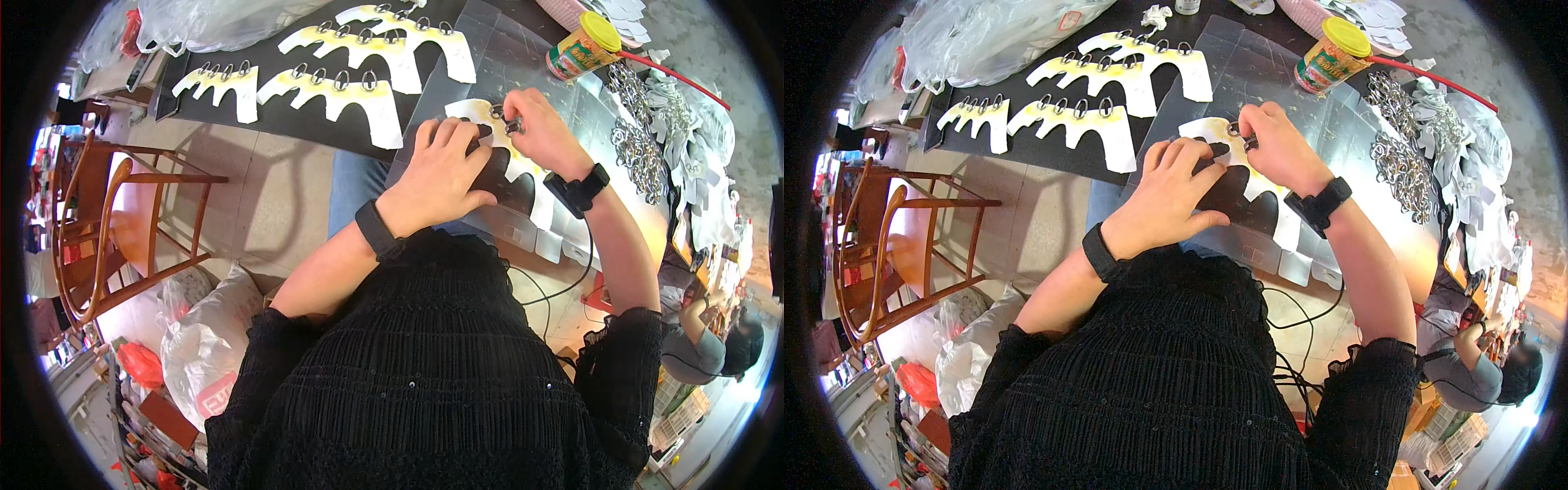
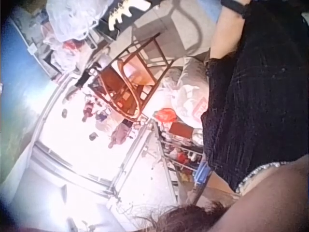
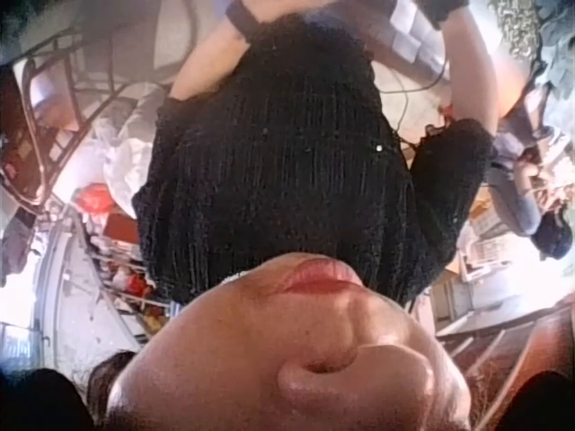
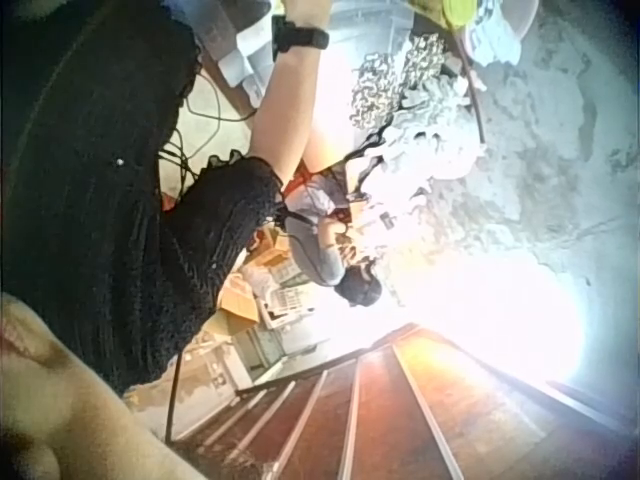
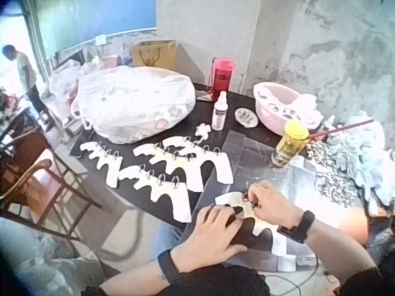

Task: Assembling and attaching metal eyelets to shoe upper components at a workshop table.

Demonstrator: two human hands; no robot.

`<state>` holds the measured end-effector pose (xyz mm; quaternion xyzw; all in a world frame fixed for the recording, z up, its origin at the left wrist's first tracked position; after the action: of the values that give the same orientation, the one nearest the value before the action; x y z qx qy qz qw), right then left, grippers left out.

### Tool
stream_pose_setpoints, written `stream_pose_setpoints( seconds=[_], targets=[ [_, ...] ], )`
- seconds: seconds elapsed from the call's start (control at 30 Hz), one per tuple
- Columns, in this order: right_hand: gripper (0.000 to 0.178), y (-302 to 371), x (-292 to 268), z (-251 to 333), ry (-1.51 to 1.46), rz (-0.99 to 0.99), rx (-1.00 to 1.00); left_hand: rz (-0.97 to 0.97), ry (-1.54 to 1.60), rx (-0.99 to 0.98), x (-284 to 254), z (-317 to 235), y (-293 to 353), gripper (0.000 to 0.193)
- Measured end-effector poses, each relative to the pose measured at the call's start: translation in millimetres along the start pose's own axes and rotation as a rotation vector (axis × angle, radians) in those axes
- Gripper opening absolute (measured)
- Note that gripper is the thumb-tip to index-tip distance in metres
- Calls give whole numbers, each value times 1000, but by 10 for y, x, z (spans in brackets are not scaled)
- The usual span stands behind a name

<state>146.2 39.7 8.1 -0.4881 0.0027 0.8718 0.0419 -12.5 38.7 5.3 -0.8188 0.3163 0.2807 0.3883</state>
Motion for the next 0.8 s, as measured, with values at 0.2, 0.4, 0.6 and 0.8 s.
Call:
stream_pose_setpoints(
  seconds=[0.2, 0.4, 0.6, 0.8],
  targets=[
    [13, 39, 24, -16, 16, 0, -64, 8, 10, 9, 29, -13, 17, 52],
    [14, 52, 56, -68, 48, 13, -64, -2, -8, 17, 40, -11, 25, 52],
    [15, 67, 47, -44, 42, 13, -79, -3, -13, 12, 48, -14, 34, 54],
    [22, 150, -141, 74, -76, -84, 39, -11, -17, 28, 37, -29, 31, 52]
  ],
)
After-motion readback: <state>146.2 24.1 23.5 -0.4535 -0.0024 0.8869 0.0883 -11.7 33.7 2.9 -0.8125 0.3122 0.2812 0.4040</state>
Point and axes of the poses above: each hand's wrist, its own y-axis away from the middle knuckle, its own x-axis out of the palm, z = x × y, the point moved 5 cm from there along -y, towards the middle knuckle, and after that the axes turned 8 degrees about -z, right-handed, at the moved point
